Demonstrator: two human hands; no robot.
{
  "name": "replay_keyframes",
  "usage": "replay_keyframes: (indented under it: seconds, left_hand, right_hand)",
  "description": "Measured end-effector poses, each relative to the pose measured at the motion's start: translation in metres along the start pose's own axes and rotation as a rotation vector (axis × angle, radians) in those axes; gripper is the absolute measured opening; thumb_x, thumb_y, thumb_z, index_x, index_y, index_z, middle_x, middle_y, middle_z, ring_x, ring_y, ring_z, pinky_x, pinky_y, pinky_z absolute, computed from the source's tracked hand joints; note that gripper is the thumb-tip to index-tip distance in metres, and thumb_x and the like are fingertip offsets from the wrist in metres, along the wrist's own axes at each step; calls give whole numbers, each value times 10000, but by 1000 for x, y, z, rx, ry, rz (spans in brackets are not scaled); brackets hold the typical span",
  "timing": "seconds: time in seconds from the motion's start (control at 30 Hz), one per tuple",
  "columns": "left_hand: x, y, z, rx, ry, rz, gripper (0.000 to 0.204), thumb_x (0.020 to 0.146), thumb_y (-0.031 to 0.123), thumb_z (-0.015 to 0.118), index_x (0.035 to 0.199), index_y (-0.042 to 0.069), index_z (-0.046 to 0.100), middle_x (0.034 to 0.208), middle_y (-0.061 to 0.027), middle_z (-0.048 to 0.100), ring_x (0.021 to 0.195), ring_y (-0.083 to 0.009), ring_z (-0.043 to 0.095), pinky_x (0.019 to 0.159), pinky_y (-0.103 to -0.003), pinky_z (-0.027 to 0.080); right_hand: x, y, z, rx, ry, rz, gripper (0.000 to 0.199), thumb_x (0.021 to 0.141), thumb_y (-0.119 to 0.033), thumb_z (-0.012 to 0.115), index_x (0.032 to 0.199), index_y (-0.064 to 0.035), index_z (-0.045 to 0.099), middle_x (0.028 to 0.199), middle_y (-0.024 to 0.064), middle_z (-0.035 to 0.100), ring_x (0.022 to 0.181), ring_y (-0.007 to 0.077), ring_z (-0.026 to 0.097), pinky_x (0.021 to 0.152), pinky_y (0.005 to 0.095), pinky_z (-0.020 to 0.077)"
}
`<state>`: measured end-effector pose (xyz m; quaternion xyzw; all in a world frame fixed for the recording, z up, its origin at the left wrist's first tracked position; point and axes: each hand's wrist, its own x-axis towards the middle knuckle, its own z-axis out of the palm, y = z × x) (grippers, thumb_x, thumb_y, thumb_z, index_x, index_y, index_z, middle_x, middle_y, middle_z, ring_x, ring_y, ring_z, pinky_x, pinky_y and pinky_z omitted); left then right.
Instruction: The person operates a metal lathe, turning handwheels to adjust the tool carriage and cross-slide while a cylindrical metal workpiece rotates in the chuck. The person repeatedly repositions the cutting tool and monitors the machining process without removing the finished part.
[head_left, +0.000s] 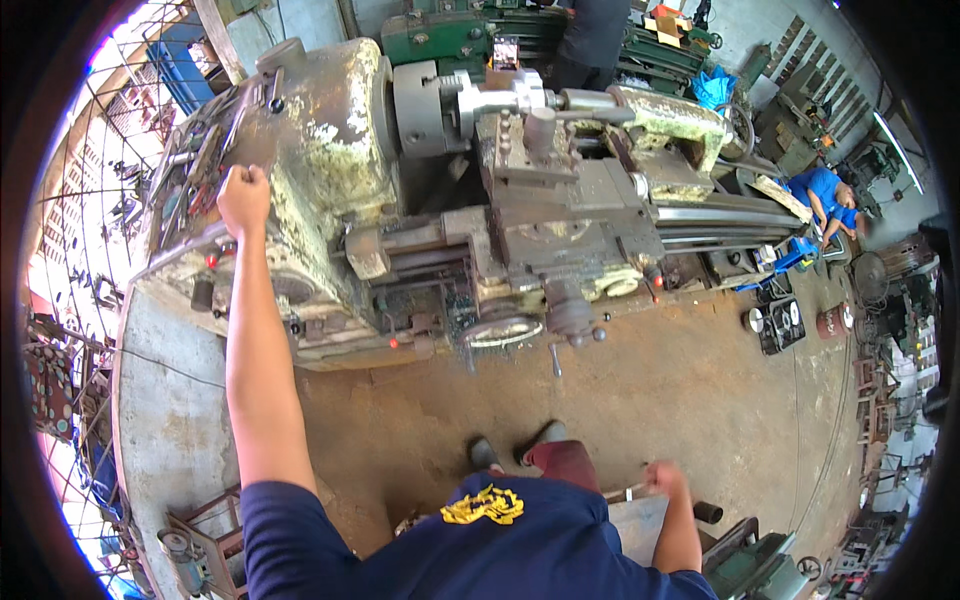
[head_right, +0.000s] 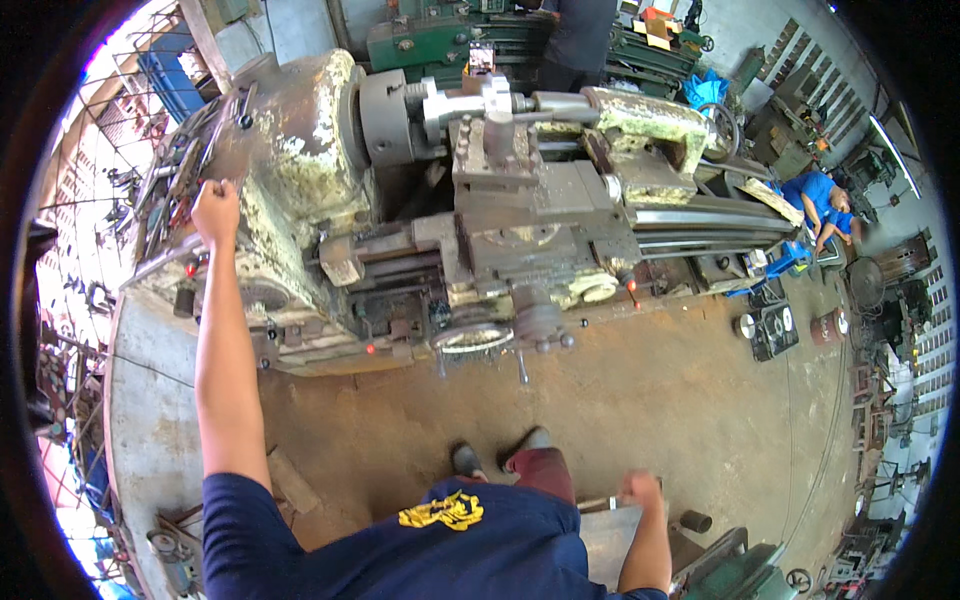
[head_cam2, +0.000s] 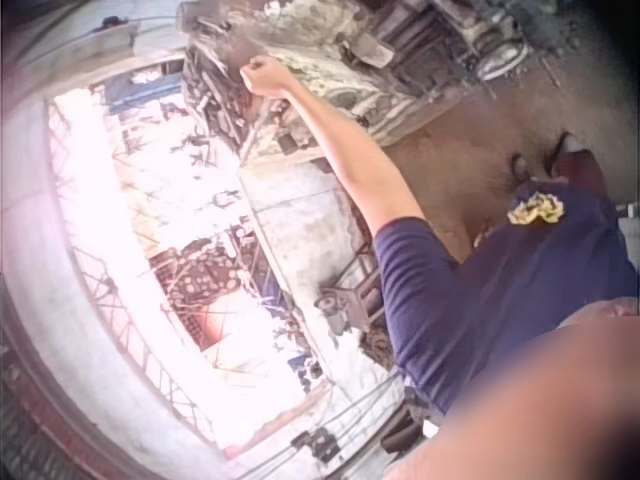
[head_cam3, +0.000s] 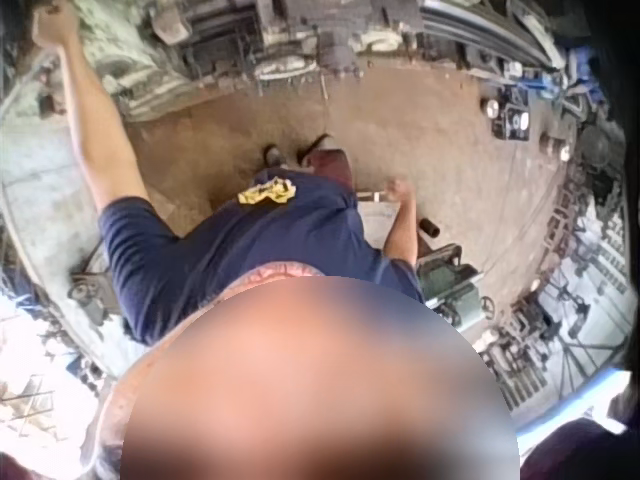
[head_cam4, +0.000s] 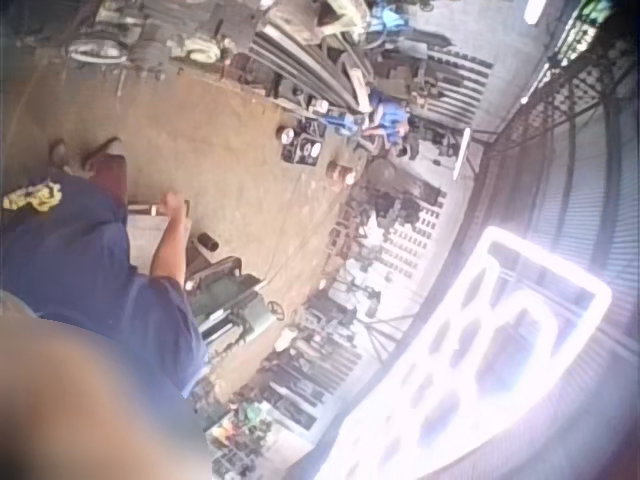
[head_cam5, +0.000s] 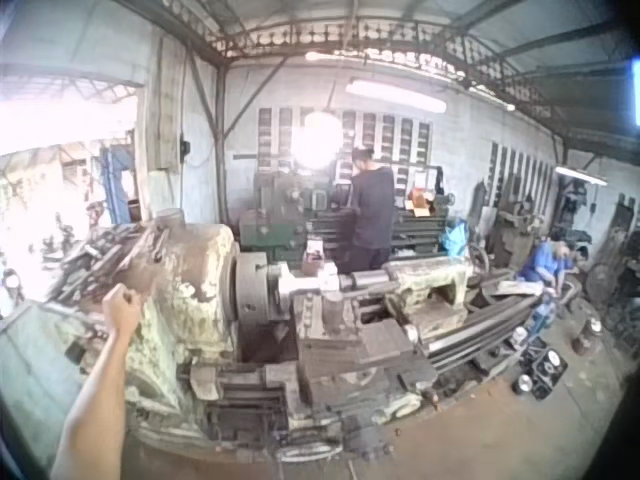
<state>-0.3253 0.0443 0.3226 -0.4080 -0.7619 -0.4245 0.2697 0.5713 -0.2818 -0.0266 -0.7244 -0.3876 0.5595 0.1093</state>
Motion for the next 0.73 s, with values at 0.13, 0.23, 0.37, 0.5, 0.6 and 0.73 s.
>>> replay_keyframes:
  seconds: [0.13,0.23,0.37,0.5,0.6,0.73]
  left_hand:
    - [-46,48,-46,-252,23,-105,208,875,228,639,821,29,613,753,-126,646,698,-306,627,676,-407,484]
    - [-176,126,-94,-608,-176,-43,149,833,171,655,814,28,619,811,-98,629,758,-242,611,719,-390,483]
    - [-336,266,-174,-923,-1002,89,157,755,154,666,857,34,676,831,-172,681,782,-340,675,755,-428,544]
    - [-422,350,-253,-1143,-1427,630,190,815,195,651,890,22,635,909,-226,662,839,-407,645,745,-489,517]
    - [-437,315,-254,-1049,-1338,594,236,854,265,629,892,32,625,916,-195,665,879,-380,639,806,-494,494]
    - [-440,203,-230,-593,-1261,512,234,872,270,606,922,42,624,935,-183,675,920,-367,643,842,-497,480]
  right_hand:
    - [-20,-149,-13,-6,65,-83,202,883,-203,634,903,-3,654,751,122,677,635,219,664,483,359,509]
    - [-34,-216,67,-581,11,-251,308,872,-299,630,929,-2,689,814,137,711,678,283,683,603,419,535]
    - [-55,-268,251,-1255,-425,-672,357,855,-380,596,976,-66,717,987,184,705,897,363,680,769,492,535]
    - [-133,-297,406,-1155,-767,-1403,265,848,-255,614,1016,-51,634,945,189,682,847,390,679,711,495,545]
    - [-172,-285,427,-984,-849,-1491,286,832,-258,639,1041,-65,602,863,129,666,807,357,682,656,462,532]
    - [-162,-278,394,-1068,-920,-1539,291,826,-282,660,1036,-88,601,975,69,671,961,275,669,746,386,505]
